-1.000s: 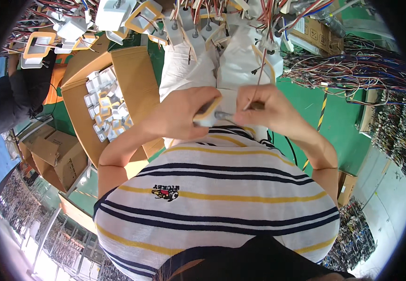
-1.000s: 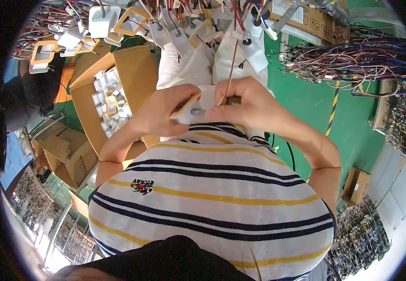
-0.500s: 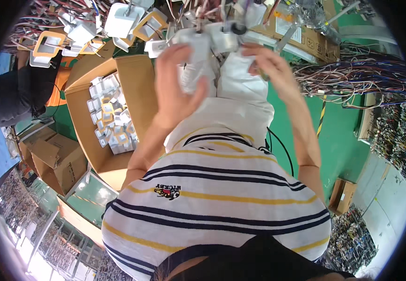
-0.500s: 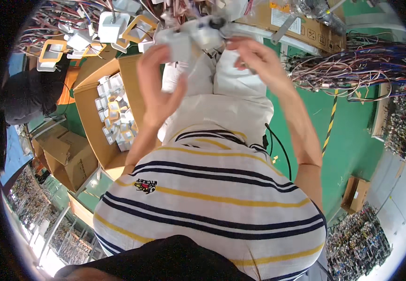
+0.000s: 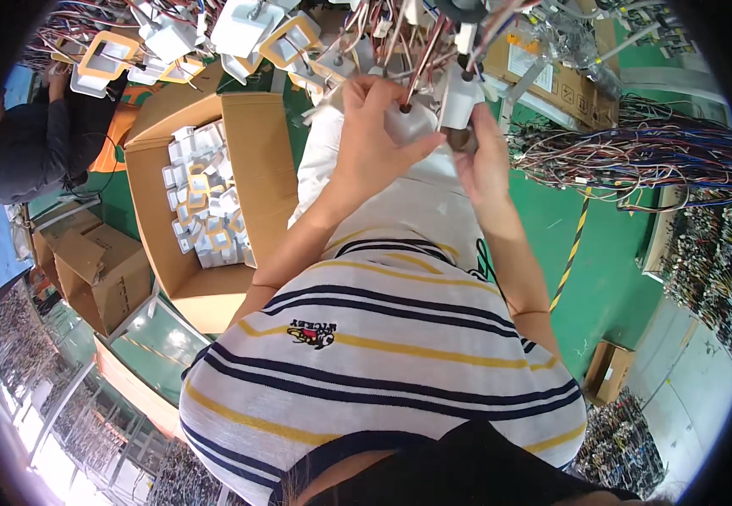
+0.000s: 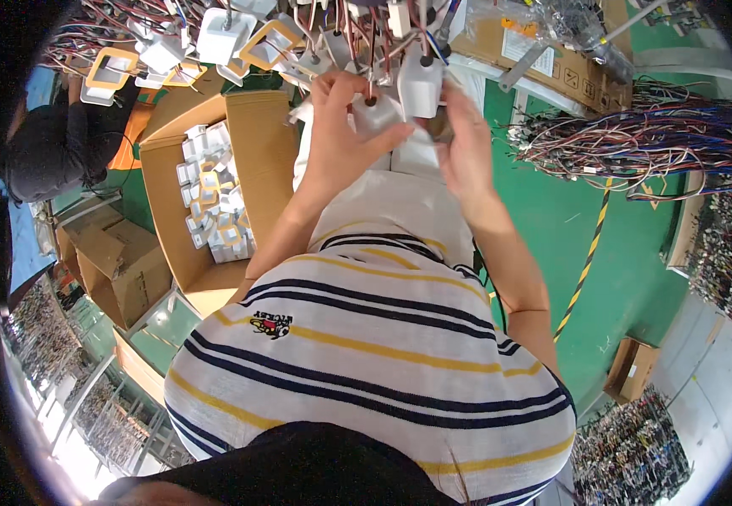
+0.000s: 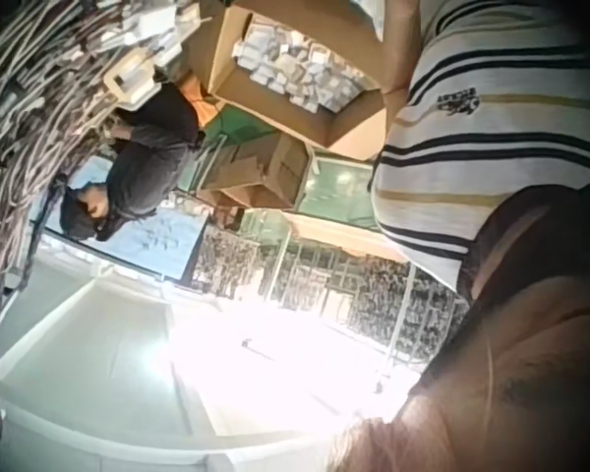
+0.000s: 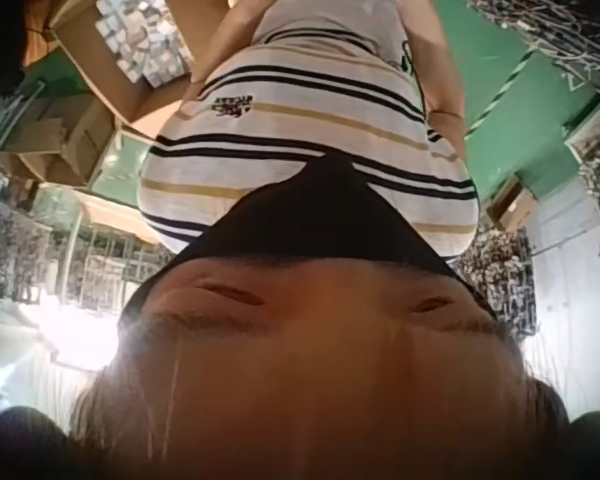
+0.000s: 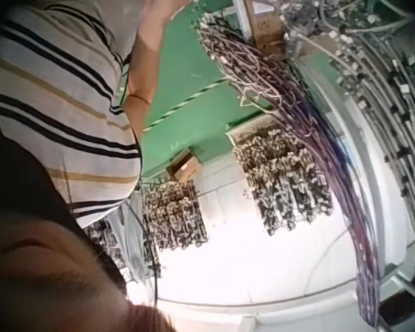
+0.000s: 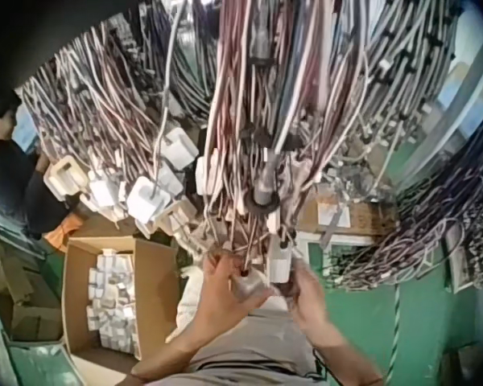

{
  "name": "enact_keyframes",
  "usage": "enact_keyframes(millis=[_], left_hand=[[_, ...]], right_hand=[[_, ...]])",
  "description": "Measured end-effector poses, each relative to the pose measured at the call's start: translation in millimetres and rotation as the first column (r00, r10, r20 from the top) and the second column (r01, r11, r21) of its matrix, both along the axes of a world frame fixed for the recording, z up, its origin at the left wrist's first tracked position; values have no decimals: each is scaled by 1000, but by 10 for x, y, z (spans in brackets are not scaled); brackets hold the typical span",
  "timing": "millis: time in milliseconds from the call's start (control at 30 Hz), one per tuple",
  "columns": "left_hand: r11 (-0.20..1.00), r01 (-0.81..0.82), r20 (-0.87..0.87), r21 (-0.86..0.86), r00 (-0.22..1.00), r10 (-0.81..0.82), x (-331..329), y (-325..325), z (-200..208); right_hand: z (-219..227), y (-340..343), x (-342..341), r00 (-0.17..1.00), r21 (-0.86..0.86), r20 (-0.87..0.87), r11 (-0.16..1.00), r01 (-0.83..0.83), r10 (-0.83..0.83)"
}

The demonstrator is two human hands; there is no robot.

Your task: The person wraps tape around the wire connections of plastic components on hanging wire harness bundles.

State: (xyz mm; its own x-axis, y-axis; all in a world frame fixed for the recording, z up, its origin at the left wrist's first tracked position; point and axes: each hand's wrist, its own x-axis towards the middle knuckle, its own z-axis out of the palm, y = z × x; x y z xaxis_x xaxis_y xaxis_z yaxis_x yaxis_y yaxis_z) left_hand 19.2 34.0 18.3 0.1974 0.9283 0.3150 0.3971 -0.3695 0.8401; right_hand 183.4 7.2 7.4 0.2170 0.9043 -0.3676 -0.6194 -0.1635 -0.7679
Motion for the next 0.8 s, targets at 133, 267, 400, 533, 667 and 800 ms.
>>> enact_keyframes(millis=[133,267,400,533,667,800], left_hand=[[949,-178,-115,261,970,213,-74,-202,64],[978,18,647,-208,752,124,207,-468,225],[438,803,900,-403,259,351,184,-362,341],[385,779,865,-495,398,306,143,-307,251],[698,550,749,-458,661,-30,110,-271,80],[847,431,542,-310,812,-215,69,-274,71]], right_hand=[[91,-257,28,901,215,192,912,349,-390],[304,-504,-177,956,488,292,862,-135,-16],[101,-320,-123,736,449,627,890,-74,-255],[65,-315,-60,744,515,633,834,-200,-213],[311,-306,91,841,382,537,873,-304,58],[571,-272,288,793,131,537,901,-414,287]])
